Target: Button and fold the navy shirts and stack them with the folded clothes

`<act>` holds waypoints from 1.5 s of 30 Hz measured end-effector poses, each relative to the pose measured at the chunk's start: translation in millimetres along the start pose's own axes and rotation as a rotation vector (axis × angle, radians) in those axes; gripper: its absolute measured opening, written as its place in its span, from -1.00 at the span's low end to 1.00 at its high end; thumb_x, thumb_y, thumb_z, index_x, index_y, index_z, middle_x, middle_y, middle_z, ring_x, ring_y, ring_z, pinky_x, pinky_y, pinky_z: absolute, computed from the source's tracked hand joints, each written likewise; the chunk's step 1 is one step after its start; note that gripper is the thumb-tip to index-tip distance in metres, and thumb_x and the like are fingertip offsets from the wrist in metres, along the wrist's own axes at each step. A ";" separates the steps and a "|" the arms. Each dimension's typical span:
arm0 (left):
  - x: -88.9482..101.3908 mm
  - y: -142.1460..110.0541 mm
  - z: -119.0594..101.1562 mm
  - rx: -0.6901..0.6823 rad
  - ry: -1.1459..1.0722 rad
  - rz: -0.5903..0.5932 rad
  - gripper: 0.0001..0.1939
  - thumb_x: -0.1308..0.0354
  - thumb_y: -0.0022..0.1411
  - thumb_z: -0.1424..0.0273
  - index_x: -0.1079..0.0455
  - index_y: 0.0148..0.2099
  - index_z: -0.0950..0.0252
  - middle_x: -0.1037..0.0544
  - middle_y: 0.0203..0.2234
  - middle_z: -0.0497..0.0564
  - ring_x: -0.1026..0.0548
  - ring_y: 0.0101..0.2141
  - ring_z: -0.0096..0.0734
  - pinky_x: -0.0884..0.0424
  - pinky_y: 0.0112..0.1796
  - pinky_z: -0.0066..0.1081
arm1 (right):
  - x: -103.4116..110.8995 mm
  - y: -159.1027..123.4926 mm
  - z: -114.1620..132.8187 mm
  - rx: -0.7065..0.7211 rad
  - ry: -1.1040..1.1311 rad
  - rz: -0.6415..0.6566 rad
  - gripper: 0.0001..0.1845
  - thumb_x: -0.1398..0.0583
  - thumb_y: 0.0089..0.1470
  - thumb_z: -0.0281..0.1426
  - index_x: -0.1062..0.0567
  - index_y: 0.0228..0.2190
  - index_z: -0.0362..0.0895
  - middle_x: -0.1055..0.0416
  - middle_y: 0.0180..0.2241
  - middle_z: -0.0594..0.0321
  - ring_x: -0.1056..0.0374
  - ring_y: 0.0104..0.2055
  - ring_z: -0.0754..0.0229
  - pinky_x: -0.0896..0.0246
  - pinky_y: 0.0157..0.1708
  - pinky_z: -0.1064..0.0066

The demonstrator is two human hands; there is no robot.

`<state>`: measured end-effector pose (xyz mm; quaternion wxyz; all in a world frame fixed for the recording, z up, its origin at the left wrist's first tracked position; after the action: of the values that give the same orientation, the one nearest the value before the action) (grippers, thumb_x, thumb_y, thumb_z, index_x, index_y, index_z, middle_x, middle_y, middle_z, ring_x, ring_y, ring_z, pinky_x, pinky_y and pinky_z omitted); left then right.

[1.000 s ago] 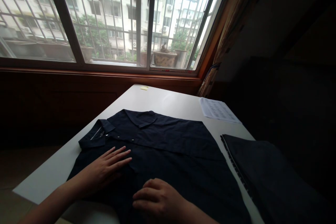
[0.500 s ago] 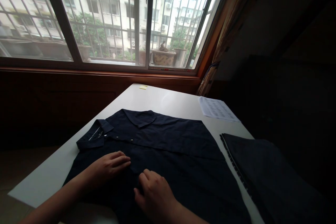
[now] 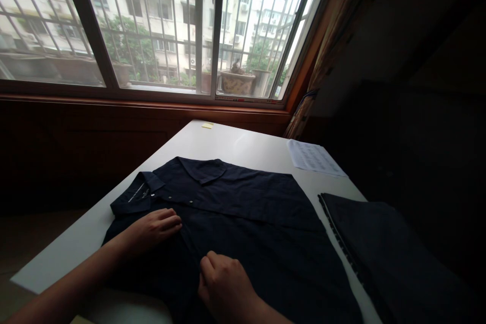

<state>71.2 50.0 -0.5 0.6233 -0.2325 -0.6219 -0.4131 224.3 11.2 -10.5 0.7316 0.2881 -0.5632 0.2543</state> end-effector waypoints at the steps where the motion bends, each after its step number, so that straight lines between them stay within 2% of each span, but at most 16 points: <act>1: 1.5 0.3 0.9 0.006 -0.015 -0.002 -0.59 0.05 0.37 0.68 -0.44 0.12 0.27 -0.54 -0.06 0.08 -0.46 -0.08 -0.30 -0.49 -0.03 -0.33 | 1.1 -0.6 1.5 0.022 -0.009 -0.013 -0.85 -0.24 0.00 -0.54 -0.39 -0.38 -0.10 -0.49 -0.36 0.27 -0.46 -0.40 0.18 -0.19 -0.49 0.44; 8: 13.5 -2.2 4.2 0.019 -0.095 -0.076 -0.56 -0.02 0.38 0.62 -0.39 0.20 0.15 -0.52 0.00 0.07 -0.50 -0.08 -0.31 -0.47 0.02 -0.29 | 5.7 -2.4 3.0 0.079 -0.038 -0.047 -0.85 -0.24 -0.02 -0.54 -0.40 -0.39 -0.09 -0.46 -0.39 0.29 -0.42 -0.43 0.18 -0.12 -0.54 0.40; 17: 8.4 -8.8 5.2 0.047 -0.082 -0.078 -0.58 -0.05 0.37 0.59 -0.41 0.20 0.16 -0.53 0.00 0.06 -0.50 -0.08 -0.32 -0.46 0.03 -0.31 | 7.0 -6.2 4.7 0.213 -0.047 -0.110 -0.89 -0.23 0.08 -0.49 -0.37 -0.39 -0.10 -0.42 -0.39 0.28 -0.35 -0.42 0.20 -0.12 -0.52 0.39; 20: 10.0 -4.9 1.6 0.076 -0.064 -0.085 -0.63 -0.06 0.38 0.56 -0.45 0.14 0.17 -0.55 -0.03 0.05 -0.49 -0.07 -0.31 -0.44 0.03 -0.30 | 11.4 -7.1 6.9 0.276 -0.045 -0.133 -0.89 -0.24 0.11 -0.47 -0.38 -0.41 -0.10 -0.44 -0.33 0.23 -0.36 -0.33 0.16 -0.20 -0.43 0.37; 23: 12.6 -0.9 -2.2 0.134 -0.036 -0.069 -0.71 -0.04 0.41 0.52 -0.48 0.07 0.19 -0.56 -0.05 0.04 -0.49 -0.06 -0.29 -0.44 -0.01 -0.28 | 16.1 -9.0 8.9 0.348 -0.027 -0.149 -0.95 -0.22 0.17 -0.44 -0.43 -0.36 -0.12 -0.50 -0.09 0.14 -0.38 -0.17 0.12 -0.28 -0.28 0.32; 26: 10.7 -2.4 -7.4 0.166 -0.013 -0.015 -0.60 -0.06 0.41 0.49 -0.35 0.24 0.17 -0.53 0.02 0.06 -0.47 -0.03 -0.22 -0.44 -0.01 -0.23 | 18.7 -13.9 8.5 0.409 0.016 -0.164 -0.93 -0.16 0.26 -0.41 -0.46 -0.23 -0.12 -0.45 0.11 0.18 -0.33 0.07 0.11 -0.27 -0.10 0.30; 28: 7.8 -6.9 -10.6 0.174 0.004 0.020 -0.46 -0.09 0.40 0.47 -0.19 0.36 0.06 -0.48 0.10 0.05 -0.45 0.03 -0.16 -0.43 0.00 -0.18 | 17.4 -19.0 7.4 0.448 0.035 -0.165 -0.87 -0.11 0.30 -0.41 -0.46 -0.17 -0.12 -0.46 0.14 0.24 -0.29 0.17 0.14 -0.25 -0.02 0.29; 30: 6.4 -12.6 -12.1 0.181 0.015 0.029 -0.39 -0.13 0.39 0.41 -0.11 0.39 -0.06 -0.42 0.17 0.03 -0.41 0.08 -0.10 -0.42 0.02 -0.13 | 14.7 -24.2 5.4 0.476 0.039 -0.160 -0.83 -0.08 0.31 -0.41 -0.45 -0.13 -0.12 -0.45 0.16 0.28 -0.29 0.19 0.16 -0.25 0.00 0.29; 32: 6.2 -17.6 -11.9 0.182 0.019 0.024 -0.39 -0.16 0.38 0.35 -0.10 0.39 -0.13 -0.37 0.22 0.01 -0.38 0.12 -0.07 -0.41 0.03 -0.12 | 11.8 -28.9 3.6 0.503 0.040 -0.152 -0.78 -0.08 0.30 -0.40 -0.44 -0.07 -0.13 -0.44 0.17 0.28 -0.30 0.20 0.16 -0.26 -0.01 0.29; 36: 9.4 -21.1 -5.2 0.199 -0.004 -0.005 -0.45 -0.15 0.40 0.31 -0.17 0.36 -0.13 -0.38 0.21 0.00 -0.39 0.11 -0.11 -0.43 0.03 -0.15 | 12.1 -34.8 1.9 0.541 0.063 -0.163 -0.73 -0.10 0.25 -0.38 -0.44 -0.04 -0.13 -0.47 0.14 0.24 -0.34 0.20 0.14 -0.32 -0.04 0.28; 41: 9.0 -13.8 13.7 0.361 -0.204 -0.029 -0.63 -0.06 0.46 0.32 -0.35 0.25 -0.05 -0.38 0.19 -0.01 -0.44 0.06 -0.23 -0.47 0.01 -0.28 | 17.8 -34.2 1.6 0.532 0.137 -0.149 -0.74 -0.14 0.21 -0.41 -0.46 -0.07 -0.13 -0.51 0.09 0.20 -0.38 0.17 0.15 -0.36 0.01 0.35; 45: 0.0 -6.9 30.0 0.519 -0.378 -0.074 -0.68 -0.07 0.43 0.29 -0.38 0.19 0.11 -0.48 -0.01 0.04 -0.49 -0.06 -0.25 -0.49 -0.05 -0.30 | 18.9 -31.8 2.0 0.505 0.163 -0.111 -0.74 -0.16 0.22 -0.43 -0.47 -0.05 -0.13 -0.53 0.06 0.16 -0.39 0.15 0.16 -0.35 0.07 0.35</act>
<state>48.1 70.3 1.6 0.5200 -0.1156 -0.8191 -0.2127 249.6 -11.6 4.0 0.6923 0.4706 -0.4044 0.3685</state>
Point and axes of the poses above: each hand's wrist, its own y-axis towards the middle knuckle, its own x-axis out of the back of the hand, z = x × y, the point moved 9 cm from there along y, towards the middle knuckle
